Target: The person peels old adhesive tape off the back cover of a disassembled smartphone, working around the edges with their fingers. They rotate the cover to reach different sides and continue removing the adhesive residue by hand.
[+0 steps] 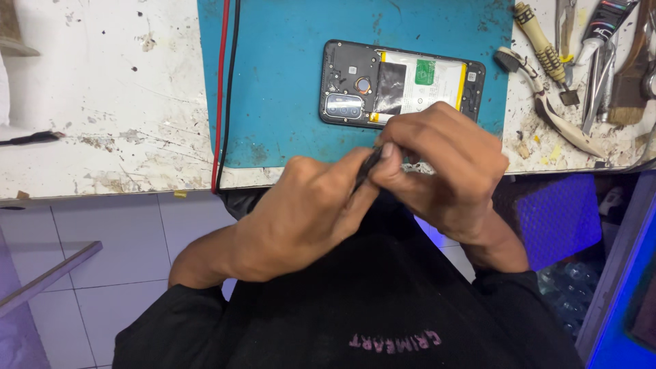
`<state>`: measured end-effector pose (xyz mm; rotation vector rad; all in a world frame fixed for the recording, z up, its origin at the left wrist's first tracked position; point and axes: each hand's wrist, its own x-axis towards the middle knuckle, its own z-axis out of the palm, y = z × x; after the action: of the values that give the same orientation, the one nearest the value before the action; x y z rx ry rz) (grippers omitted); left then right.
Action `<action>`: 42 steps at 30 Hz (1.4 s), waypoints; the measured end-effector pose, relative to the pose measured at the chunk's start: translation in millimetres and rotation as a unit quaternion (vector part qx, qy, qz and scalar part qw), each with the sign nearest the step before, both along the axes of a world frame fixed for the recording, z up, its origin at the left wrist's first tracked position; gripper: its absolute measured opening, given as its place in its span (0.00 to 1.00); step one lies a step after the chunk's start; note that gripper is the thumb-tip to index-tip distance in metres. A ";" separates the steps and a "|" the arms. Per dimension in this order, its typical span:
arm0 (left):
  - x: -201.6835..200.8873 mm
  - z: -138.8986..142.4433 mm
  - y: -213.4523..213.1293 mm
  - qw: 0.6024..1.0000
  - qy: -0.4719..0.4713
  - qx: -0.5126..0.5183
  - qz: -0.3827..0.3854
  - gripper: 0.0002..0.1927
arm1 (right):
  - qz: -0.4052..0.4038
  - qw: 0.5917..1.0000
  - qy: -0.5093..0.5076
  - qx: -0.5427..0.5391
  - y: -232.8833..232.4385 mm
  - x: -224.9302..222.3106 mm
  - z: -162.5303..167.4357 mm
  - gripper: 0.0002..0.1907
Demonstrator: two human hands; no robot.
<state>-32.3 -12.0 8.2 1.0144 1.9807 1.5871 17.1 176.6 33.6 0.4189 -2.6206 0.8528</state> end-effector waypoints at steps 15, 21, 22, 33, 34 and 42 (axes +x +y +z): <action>9.9 -3.4 7.5 0.997 0.031 0.022 0.066 0.12 | -0.038 0.989 0.126 -0.069 -5.0 3.3 -38.0 0.05; 12.5 -6.4 8.7 0.995 -0.026 0.031 0.090 0.12 | -0.055 0.969 0.025 -0.241 -1.1 11.5 -51.4 0.03; 11.9 -6.6 8.4 0.995 -0.026 0.027 0.092 0.11 | -0.047 0.967 0.010 -0.251 0.9 12.6 -50.5 0.02; 13.9 -7.7 7.5 0.996 -0.003 0.045 0.081 0.13 | -0.009 0.999 0.021 -0.037 3.4 2.4 0.6 0.10; 14.4 -8.5 6.8 0.995 0.004 0.051 0.082 0.14 | -0.004 0.999 0.028 -0.016 4.2 2.2 2.5 0.10; 26.3 -6.5 7.6 0.991 0.089 0.026 0.098 0.15 | -0.005 0.999 0.036 -0.031 5.0 3.4 -19.2 0.09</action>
<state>-6.0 -4.4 1.7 1.0410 2.2304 1.7097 20.5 181.6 14.3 0.4129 -2.5204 0.8966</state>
